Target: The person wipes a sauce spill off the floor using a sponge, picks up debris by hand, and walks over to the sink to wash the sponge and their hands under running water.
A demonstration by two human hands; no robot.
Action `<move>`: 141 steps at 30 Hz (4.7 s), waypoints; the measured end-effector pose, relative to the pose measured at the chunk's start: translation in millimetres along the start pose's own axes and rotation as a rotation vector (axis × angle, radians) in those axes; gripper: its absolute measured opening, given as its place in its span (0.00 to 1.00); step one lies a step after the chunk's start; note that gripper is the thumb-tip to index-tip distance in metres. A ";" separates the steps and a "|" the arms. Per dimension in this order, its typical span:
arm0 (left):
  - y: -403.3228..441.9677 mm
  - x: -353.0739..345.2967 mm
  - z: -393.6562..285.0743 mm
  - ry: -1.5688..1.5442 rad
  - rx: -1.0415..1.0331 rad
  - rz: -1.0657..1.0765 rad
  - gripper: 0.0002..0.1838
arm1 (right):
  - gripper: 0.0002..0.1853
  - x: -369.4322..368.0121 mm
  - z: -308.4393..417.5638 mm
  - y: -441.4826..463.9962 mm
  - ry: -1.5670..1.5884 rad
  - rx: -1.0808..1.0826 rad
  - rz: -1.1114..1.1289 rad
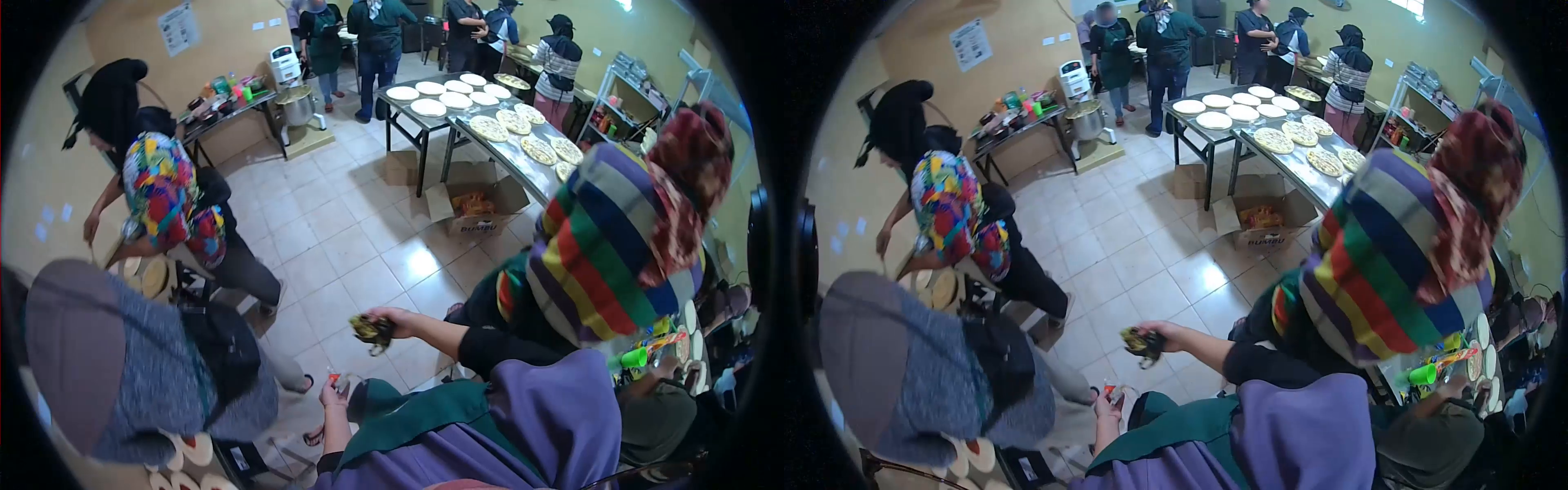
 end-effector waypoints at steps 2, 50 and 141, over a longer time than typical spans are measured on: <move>23.7 -76.8 -17.7 0.050 -0.053 -0.045 0.10 | 0.16 -3.0 60.3 58.8 0.021 0.076 0.012; 765.3 -1231.3 -707.6 0.000 -0.689 0.247 0.20 | 0.20 353.3 1026.7 926.3 0.016 0.113 -0.290; 1294.2 -2638.4 -715.7 1.076 -1.661 -0.305 0.13 | 0.21 1068.2 2472.3 1621.7 0.048 0.032 0.109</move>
Point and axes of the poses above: each hand's wrist, its own y-axis towards the middle knuckle, its own x-axis out of the back of the hand, z = x × y, the point moved 1 cm from there along y, towards the middle knuckle, and after that the axes turned 7 degrees about -y, right-handed, at the moved point
